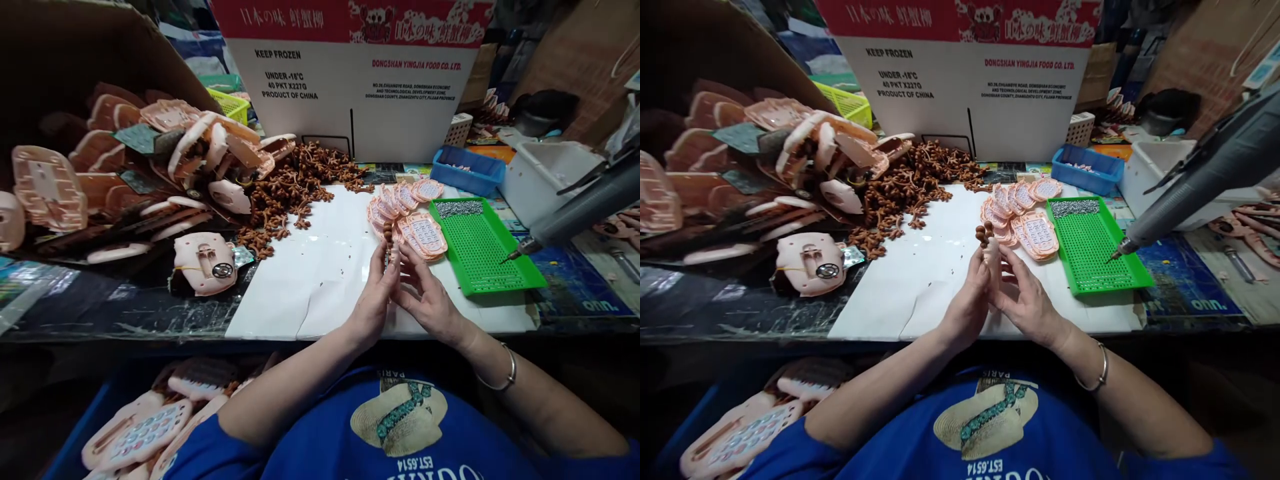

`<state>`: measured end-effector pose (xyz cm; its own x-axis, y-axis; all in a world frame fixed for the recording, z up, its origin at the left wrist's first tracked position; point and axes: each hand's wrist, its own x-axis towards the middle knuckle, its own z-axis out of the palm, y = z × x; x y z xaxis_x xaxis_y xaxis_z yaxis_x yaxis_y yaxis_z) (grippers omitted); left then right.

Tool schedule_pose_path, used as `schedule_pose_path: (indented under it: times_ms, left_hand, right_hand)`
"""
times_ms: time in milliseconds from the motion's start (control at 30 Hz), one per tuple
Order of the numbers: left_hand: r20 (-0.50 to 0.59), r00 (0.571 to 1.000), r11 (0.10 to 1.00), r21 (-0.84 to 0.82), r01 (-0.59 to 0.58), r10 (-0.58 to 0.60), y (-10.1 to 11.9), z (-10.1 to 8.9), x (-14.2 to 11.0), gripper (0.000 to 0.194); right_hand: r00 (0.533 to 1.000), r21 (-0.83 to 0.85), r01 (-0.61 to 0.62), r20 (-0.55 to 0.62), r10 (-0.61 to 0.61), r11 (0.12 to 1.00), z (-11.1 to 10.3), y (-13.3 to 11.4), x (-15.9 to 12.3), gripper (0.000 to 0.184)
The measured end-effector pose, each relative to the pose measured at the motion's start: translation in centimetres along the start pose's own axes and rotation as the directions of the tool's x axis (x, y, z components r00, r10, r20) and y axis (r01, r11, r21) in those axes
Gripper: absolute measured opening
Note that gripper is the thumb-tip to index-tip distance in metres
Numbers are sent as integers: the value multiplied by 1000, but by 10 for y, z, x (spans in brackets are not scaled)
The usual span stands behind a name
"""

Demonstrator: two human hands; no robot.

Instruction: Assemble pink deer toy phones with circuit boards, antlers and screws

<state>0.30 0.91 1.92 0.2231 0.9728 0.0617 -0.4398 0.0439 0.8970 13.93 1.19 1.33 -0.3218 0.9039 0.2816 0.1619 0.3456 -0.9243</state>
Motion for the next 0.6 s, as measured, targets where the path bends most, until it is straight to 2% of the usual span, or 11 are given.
schedule_pose_path:
  times_ms: [100, 200, 300, 367, 400, 433, 500, 600]
  left_hand:
    - [-26, 998, 998, -37, 49, -50, -5, 11, 9, 63]
    - [-32, 999, 1000, 11, 21, -21, -1, 14, 22, 59]
    - [11, 1000, 996, 84, -13, 12, 7, 5, 33, 60]
    - [46, 999, 989, 146, -18, 12, 10, -5, 37, 61]
    - [63, 998, 984, 174, -23, 13, 11, -11, 38, 60]
    - [77, 997, 980, 197, -32, 17, 11, -17, 39, 58]
    - [104, 994, 971, 232, -51, 27, 10, -26, 38, 52]
    - [171, 985, 962, 265, -57, 11, 9, -32, 34, 45]
  right_hand:
    - [998, 59, -56, 44, 54, 997, -8, -3, 9, 76]
    - [994, 46, -100, 43, 99, 994, -22, -10, 22, 75]
    - [988, -66, -149, -37, 147, 987, -49, -19, 56, 68]
    - [973, -256, -193, -176, 150, 947, -73, -21, 91, 66]
    - [955, -371, -240, -255, 150, 897, -86, -20, 111, 66]
    - [932, -499, -315, -322, 165, 807, -99, -17, 131, 66]
    - [859, -683, -509, -445, 255, 523, -119, -9, 168, 64]
    - [792, -704, -609, -521, 317, 366, -133, 9, 208, 69]
